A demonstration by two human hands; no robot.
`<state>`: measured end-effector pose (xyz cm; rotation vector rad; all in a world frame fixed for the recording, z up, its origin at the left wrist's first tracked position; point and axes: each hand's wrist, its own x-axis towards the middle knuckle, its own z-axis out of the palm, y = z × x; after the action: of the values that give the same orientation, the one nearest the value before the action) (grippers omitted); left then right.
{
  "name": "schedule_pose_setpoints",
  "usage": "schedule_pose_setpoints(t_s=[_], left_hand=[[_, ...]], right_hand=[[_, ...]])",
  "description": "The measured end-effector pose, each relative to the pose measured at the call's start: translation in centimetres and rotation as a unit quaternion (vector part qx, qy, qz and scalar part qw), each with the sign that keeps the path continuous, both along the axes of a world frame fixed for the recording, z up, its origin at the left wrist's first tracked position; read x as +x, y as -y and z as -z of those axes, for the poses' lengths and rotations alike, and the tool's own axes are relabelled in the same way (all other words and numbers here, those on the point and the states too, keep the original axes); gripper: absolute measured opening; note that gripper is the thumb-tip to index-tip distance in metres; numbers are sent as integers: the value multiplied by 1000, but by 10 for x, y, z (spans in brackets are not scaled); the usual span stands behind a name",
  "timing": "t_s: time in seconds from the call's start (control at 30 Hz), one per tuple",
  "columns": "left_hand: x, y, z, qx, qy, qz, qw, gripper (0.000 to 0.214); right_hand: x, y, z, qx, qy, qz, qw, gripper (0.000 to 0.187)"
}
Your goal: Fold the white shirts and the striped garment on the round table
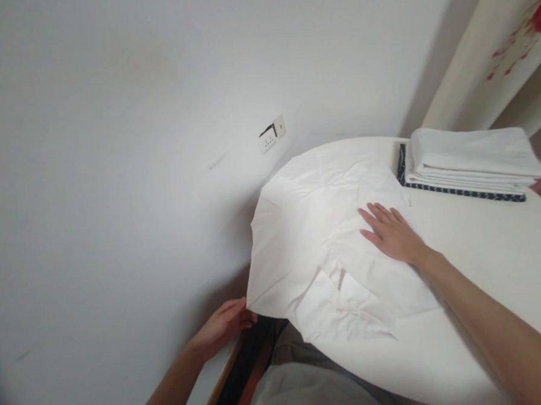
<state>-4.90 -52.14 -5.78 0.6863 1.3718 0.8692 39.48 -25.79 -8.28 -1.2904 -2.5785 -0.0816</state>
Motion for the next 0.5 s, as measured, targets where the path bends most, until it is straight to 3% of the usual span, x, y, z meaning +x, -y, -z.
schedule_pose_setpoints(t_s=[0.1, 0.17, 0.23, 0.4, 0.5], left_hand=[[-6, -12, 0, 64, -166, -80, 981, 62], [-3, -26, -9, 171, -312, -150, 922, 57], [6, -45, -26, 272, -409, -154, 858, 46], [52, -121, -73, 417, -456, 45, 785, 37], [86, -186, -81, 461, -464, 148, 742, 41]], right_hand=[[-1, 1, -1, 2, -4, 3, 1000, 65], [-2, 1, -2, 0, -6, 3, 1000, 64], [-3, 2, -4, -2, -6, 2, 1000, 63], [-8, 3, -10, -18, -1, 7, 1000, 63], [-11, 4, -14, -37, -7, 15, 999, 63]])
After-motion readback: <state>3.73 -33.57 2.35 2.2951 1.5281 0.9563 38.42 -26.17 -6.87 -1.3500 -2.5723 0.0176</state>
